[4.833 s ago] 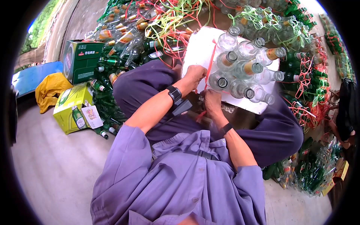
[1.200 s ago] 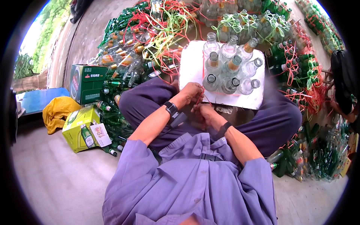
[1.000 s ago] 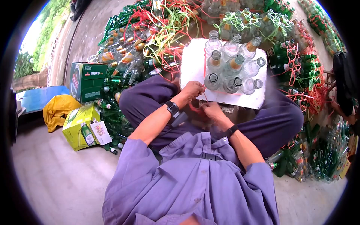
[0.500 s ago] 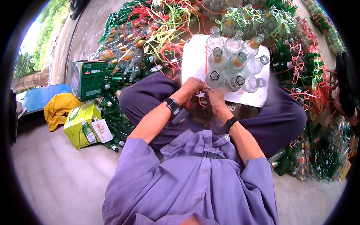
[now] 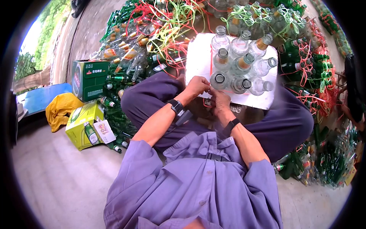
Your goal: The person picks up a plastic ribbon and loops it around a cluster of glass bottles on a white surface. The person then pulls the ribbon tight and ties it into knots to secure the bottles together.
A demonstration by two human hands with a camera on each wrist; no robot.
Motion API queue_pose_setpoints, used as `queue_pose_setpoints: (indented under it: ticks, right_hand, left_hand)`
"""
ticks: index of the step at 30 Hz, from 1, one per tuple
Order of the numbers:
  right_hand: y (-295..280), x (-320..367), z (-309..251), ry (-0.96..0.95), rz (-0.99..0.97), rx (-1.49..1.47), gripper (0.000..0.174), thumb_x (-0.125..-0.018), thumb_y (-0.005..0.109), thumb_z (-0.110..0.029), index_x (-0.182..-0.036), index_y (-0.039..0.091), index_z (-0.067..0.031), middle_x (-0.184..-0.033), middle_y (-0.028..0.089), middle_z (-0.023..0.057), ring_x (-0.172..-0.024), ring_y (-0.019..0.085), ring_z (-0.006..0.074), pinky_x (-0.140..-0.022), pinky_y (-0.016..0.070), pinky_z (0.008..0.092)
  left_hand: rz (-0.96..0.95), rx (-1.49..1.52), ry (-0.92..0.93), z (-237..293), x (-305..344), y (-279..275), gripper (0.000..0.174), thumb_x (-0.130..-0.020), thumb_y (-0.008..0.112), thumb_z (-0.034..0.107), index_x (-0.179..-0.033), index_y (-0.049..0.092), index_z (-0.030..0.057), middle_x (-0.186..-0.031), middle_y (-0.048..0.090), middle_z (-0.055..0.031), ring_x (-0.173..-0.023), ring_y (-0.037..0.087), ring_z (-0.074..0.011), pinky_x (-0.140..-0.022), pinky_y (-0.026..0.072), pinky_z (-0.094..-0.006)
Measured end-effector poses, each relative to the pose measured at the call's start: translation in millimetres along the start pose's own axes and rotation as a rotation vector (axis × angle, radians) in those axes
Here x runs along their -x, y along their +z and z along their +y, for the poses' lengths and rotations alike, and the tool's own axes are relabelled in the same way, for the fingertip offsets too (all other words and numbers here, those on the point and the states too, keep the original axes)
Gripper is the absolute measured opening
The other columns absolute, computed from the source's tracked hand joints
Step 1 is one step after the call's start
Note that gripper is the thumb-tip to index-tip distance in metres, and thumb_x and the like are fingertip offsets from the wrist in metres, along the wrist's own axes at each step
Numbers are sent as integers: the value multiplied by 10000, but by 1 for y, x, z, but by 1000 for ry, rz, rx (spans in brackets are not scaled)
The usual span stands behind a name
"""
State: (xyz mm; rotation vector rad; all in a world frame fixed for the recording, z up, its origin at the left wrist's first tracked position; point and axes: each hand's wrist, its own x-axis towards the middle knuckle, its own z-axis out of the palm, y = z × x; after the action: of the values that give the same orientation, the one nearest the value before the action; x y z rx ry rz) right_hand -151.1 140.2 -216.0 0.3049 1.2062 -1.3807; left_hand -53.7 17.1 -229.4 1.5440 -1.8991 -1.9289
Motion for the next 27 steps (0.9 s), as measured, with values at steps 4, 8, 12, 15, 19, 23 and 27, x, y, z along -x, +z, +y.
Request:
queue_pose_setpoints:
  ticks: [4,8,12,15,19,23,27]
  right_hand:
    - [-2,-8,7,-39,-11,28,195,-867,727,-165,-978,653,-22,-829,653,22,-529,410,25,-426,278,190]
    - [2,-8,9,-81,23,56,198,-865,719,-155,-974,657,-1,-801,654,26,-533,436,24,-432,322,191]
    - [11,2,3,-91,40,75,188,-866,703,-146,-970,665,6,-773,648,21,-536,445,29,-431,357,203]
    - [12,1,4,-116,82,124,179,-859,694,-134,-962,678,12,-719,623,6,-527,449,36,-421,385,218]
    - [11,-3,7,-124,99,128,143,-846,695,-125,-896,697,9,-634,538,-26,-490,434,52,-402,402,230]
    - [16,3,4,-124,122,114,138,-838,705,-127,-852,701,10,-603,488,-37,-474,435,67,-394,402,237]
    - [16,3,4,-127,128,88,124,-831,713,-121,-831,692,2,-597,495,-32,-475,442,70,-403,366,239]
  left_hand:
    - [44,-130,14,0,1,0,150,-701,737,162,-793,735,43,-678,695,-101,-565,655,-193,-546,513,-323]
    - [163,-384,104,13,10,-1,170,-681,758,233,-804,762,116,-753,716,-127,-729,703,-297,-665,538,-385]
    - [159,-483,15,28,18,-2,233,-676,777,253,-873,776,129,-784,723,-138,-759,706,-283,-713,538,-382]
    - [198,-487,23,29,22,3,218,-685,759,238,-879,774,139,-806,723,-148,-807,704,-322,-742,535,-414]
    - [192,-507,-1,33,24,4,216,-697,738,219,-895,769,138,-830,719,-166,-853,697,-355,-755,533,-430]
    - [265,-536,46,33,26,9,171,-717,726,208,-852,746,106,-846,705,-215,-839,686,-407,-747,532,-471]
    - [306,-554,59,33,27,14,155,-726,717,193,-836,736,85,-845,696,-243,-834,683,-421,-755,533,-481]
